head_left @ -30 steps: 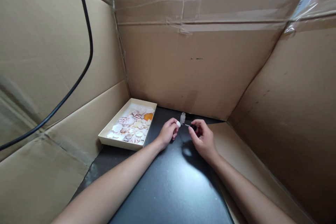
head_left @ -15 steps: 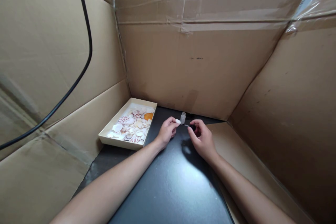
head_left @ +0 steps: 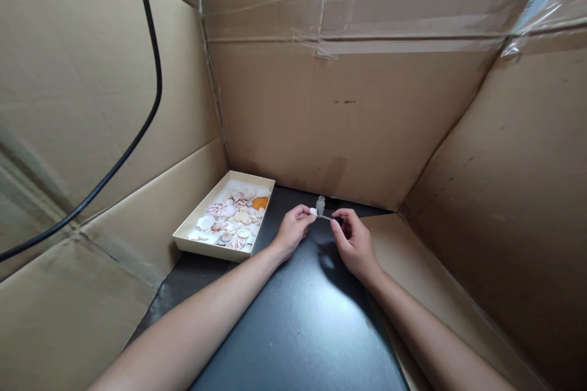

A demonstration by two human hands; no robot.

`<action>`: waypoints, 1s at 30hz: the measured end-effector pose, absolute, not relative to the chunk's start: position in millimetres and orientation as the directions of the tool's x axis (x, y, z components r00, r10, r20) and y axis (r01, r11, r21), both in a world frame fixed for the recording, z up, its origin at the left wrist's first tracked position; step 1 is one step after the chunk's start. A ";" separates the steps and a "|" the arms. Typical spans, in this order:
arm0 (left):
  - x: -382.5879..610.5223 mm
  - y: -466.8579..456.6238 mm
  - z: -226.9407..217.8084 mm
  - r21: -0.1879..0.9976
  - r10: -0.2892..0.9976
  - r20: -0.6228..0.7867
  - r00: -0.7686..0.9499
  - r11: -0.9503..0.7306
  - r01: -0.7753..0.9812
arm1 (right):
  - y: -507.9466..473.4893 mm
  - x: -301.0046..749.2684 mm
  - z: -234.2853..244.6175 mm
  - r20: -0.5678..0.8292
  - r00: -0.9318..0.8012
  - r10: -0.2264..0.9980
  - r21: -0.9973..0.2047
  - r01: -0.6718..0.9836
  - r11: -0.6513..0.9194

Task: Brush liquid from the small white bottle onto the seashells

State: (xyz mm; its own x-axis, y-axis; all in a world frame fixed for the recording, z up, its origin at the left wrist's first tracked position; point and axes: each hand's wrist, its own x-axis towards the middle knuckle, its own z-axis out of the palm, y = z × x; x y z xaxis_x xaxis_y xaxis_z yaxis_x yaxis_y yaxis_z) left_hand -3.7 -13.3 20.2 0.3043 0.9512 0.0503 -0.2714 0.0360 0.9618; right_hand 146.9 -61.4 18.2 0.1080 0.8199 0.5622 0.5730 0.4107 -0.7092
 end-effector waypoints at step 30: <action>-6.2 -10.2 18.8 0.947 0.953 0.024 0.301 0.075 -0.313 | -64.0 143.2 18.1 0.569 0.016 0.822 -0.680 0.572 0.459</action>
State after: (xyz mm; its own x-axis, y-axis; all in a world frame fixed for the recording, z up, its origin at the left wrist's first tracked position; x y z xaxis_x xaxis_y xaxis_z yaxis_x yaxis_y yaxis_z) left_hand -6.2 -10.2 18.8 0.3008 0.9534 0.0239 -0.3130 0.0750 0.9468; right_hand 143.2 -64.0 18.1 0.0161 0.8223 0.5688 0.5718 0.4591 -0.6799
